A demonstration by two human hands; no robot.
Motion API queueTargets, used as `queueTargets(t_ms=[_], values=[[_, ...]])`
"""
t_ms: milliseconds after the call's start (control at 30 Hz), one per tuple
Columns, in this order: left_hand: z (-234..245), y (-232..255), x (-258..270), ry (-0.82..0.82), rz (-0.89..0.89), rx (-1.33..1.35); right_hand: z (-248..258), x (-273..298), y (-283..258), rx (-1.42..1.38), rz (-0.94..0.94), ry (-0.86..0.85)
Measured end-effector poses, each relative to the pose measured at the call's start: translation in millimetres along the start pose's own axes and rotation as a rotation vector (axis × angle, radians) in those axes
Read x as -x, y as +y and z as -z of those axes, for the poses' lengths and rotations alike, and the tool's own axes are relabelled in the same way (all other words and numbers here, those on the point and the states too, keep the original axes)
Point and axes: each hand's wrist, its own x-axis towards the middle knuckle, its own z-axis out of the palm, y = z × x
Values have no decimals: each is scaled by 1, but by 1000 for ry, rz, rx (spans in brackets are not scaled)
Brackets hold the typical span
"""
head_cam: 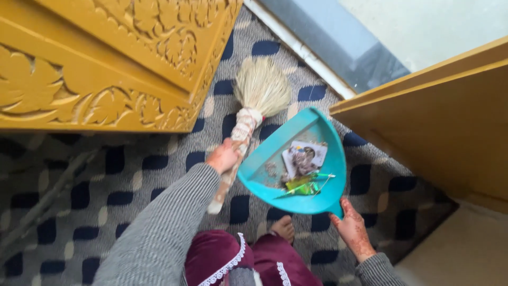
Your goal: Sweeping dust and debris from the floor and under a rug into a dustpan using a hand broom.
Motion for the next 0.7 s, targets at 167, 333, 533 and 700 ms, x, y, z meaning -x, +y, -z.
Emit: queueTargets(t_ms=[167, 333, 533, 700], values=[[-11, 4, 21, 51, -11, 97, 22, 46, 8, -32, 50, 92], [-26, -30, 82, -36, 220, 76, 48, 112, -31, -76, -73, 69], [4, -76, 189, 35, 58, 152, 42, 170, -91, -108, -169, 73], [-17, -219, 181, 98, -57, 67, -3, 219, -129, -52, -281, 65]])
